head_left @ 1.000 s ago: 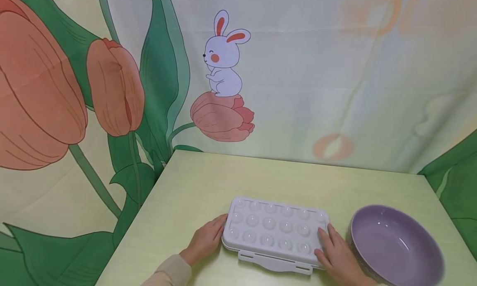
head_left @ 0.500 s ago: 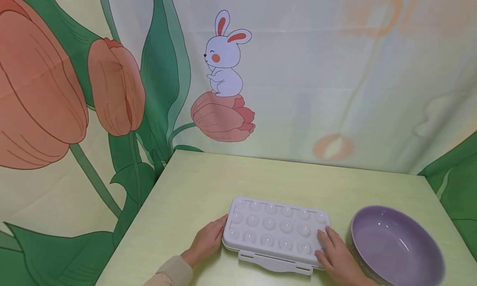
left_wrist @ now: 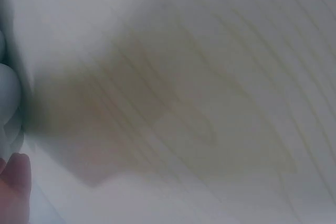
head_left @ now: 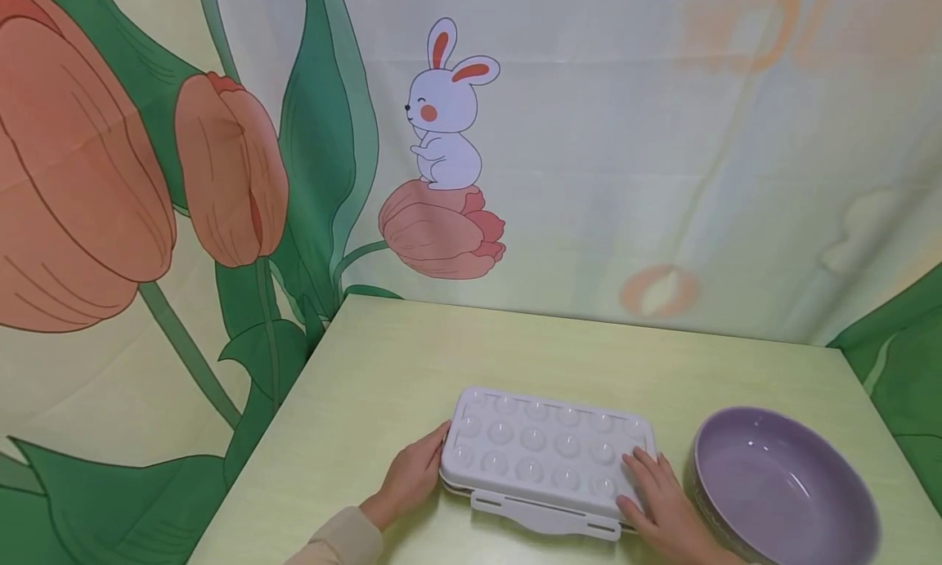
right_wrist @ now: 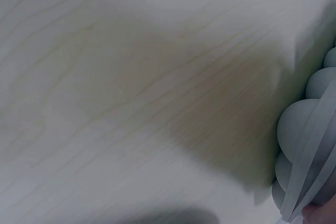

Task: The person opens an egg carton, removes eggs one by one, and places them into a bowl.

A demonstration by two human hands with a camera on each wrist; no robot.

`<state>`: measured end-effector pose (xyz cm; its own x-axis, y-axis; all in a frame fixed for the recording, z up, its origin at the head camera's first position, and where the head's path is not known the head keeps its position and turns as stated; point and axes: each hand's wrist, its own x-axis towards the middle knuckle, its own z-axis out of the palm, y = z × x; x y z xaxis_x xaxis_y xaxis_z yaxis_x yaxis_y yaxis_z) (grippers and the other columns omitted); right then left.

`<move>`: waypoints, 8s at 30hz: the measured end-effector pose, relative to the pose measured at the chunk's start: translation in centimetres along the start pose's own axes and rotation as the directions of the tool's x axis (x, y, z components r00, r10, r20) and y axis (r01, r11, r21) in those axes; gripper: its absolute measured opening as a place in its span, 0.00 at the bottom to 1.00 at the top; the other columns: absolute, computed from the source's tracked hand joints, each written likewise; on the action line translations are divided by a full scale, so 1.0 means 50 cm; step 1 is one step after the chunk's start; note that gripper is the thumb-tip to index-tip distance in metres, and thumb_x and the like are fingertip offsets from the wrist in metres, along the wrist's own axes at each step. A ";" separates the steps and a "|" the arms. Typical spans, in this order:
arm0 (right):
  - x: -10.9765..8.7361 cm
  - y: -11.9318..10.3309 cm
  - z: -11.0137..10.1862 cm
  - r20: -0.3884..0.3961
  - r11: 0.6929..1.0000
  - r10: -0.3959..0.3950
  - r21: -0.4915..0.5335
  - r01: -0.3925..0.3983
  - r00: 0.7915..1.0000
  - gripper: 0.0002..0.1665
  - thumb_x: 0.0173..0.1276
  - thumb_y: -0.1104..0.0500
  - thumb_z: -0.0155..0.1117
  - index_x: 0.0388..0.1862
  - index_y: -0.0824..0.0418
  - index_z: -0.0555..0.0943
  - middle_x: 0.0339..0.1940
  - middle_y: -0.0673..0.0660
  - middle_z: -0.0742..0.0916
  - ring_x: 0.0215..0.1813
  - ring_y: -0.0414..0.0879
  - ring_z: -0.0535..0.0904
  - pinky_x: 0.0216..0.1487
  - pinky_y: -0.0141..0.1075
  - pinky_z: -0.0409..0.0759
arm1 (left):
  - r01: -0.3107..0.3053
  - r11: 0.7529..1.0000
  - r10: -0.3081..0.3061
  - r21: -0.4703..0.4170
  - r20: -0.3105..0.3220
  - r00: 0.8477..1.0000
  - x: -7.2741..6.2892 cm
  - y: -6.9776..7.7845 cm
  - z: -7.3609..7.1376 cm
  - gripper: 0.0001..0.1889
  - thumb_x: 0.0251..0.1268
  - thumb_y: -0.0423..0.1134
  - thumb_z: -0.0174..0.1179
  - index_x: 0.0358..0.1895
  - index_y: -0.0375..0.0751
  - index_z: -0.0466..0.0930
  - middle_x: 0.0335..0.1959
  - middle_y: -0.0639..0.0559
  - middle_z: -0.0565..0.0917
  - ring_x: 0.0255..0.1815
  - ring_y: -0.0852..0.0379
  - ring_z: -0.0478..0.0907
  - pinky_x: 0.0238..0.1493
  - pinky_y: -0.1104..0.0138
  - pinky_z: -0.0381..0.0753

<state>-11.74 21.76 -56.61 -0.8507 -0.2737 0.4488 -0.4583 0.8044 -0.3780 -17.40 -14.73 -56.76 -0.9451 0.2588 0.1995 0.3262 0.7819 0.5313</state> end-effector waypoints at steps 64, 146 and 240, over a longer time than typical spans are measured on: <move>0.140 -0.024 -0.139 0.176 0.807 0.379 0.417 -0.418 0.908 0.44 0.60 0.54 0.56 0.69 0.64 0.45 0.64 0.74 0.58 0.64 0.67 0.56 0.56 0.62 0.59 | 0.057 0.802 -0.167 -0.595 -0.131 0.977 0.088 0.066 -0.053 0.23 0.70 0.43 0.34 0.61 0.34 0.63 0.51 0.34 0.75 0.48 0.40 0.75 0.38 0.62 0.79; 0.223 0.109 0.013 0.372 0.256 0.664 0.702 -0.664 0.649 0.44 0.64 0.33 0.28 0.69 0.62 0.46 0.67 0.65 0.57 0.69 0.55 0.50 0.65 0.52 0.54 | 0.381 0.574 -0.388 -0.725 0.169 0.906 0.185 0.070 0.023 0.25 0.69 0.40 0.35 0.63 0.25 0.54 0.65 0.34 0.56 0.67 0.39 0.48 0.67 0.51 0.46; 0.189 0.052 -0.010 0.424 0.943 0.263 -0.303 -0.138 0.867 0.21 0.44 0.64 0.60 0.42 0.59 0.77 0.31 0.57 0.75 0.30 0.50 0.72 0.22 0.40 0.70 | 0.538 0.529 -0.232 -0.657 0.497 0.836 0.111 -0.051 -0.012 0.28 0.55 0.29 0.54 0.63 0.35 0.61 0.35 0.50 0.72 0.30 0.62 0.72 0.31 0.71 0.75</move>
<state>-20.83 21.55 -52.94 -0.9670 -0.2491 -0.0539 -0.2367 0.9561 -0.1728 -23.45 -15.64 -56.52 -0.8751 0.3167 -0.3659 -0.3234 0.1797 0.9290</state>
